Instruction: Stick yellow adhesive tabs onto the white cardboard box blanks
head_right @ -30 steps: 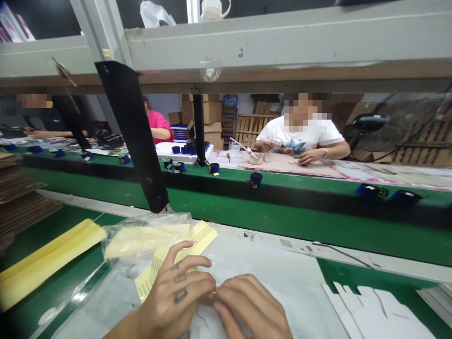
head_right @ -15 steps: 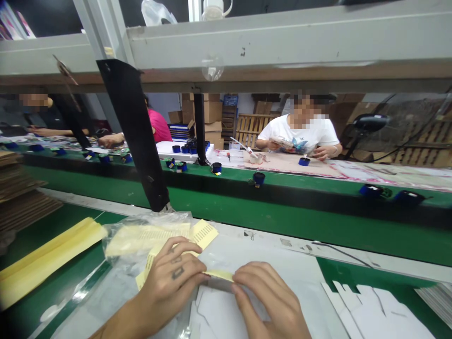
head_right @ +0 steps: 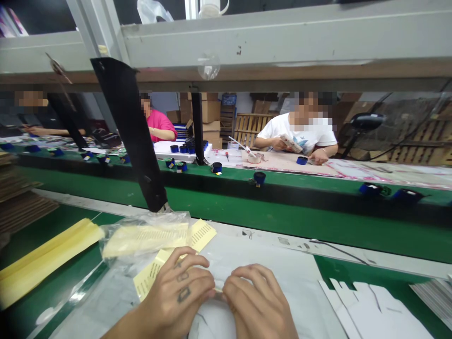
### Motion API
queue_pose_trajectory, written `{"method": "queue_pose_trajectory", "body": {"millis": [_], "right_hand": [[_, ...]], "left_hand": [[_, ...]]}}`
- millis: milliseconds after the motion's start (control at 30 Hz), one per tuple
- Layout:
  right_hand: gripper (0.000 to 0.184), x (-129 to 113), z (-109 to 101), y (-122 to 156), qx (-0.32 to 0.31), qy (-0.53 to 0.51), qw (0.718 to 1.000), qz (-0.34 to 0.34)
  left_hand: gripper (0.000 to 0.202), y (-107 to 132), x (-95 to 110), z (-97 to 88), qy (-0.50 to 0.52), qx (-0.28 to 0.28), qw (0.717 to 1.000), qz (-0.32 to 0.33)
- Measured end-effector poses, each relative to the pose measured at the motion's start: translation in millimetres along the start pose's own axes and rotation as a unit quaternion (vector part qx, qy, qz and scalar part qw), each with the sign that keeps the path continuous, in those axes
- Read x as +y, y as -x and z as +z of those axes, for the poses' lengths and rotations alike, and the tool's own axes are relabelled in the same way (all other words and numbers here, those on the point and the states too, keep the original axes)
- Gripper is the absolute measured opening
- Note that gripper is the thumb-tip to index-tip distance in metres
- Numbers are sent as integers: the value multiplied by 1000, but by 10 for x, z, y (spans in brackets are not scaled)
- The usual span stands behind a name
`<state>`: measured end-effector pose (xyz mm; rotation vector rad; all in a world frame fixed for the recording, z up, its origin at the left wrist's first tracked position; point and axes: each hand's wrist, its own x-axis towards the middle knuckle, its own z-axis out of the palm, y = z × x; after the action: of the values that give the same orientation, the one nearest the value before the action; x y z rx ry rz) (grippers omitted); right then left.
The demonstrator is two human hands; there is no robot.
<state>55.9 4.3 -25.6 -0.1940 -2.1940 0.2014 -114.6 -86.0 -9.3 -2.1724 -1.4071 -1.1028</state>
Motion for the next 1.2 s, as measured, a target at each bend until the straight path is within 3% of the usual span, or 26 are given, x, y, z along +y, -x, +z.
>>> {"method": "queue_pose_trajectory", "body": {"millis": [67, 167, 267, 433, 567, 667, 833, 967, 1100, 1200], "right_hand": [[21, -11, 35, 2, 29, 17, 999, -3], [18, -1, -4, -16, -9, 59, 998, -33], [23, 53, -126, -49, -64, 77, 994, -48], [20, 141, -269, -118, -47, 110, 991, -58], [19, 135, -244, -127, -49, 121, 989, -63], [14, 122, -173, -82, -59, 142, 987, -55], [16, 114, -110, 2, -75, 161, 979, -97], [14, 131, -194, -16, -83, 154, 980, -95], [12, 176, -295, -76, -51, 153, 986, -49], [8, 191, -301, -89, -37, 147, 988, -31]], "left_hand": [[14, 6, -3, 15, 1, 15, 1000, -1], [14, 5, -15, 18, -5, 16, 1000, 1], [8, -7, -58, -25, -20, -13, 1000, 14], [16, -38, -177, -144, -13, -45, 999, -1], [6, -26, -198, -143, -6, -32, 999, 6], [13, 5, -174, -94, -11, -26, 1000, 14], [16, 5, -142, -75, -11, -40, 999, 25], [12, -20, -173, -123, -11, -70, 997, 22], [21, 9, -253, -141, -10, -37, 999, -6], [9, 44, -283, -114, 8, -5, 1000, -16]]}}
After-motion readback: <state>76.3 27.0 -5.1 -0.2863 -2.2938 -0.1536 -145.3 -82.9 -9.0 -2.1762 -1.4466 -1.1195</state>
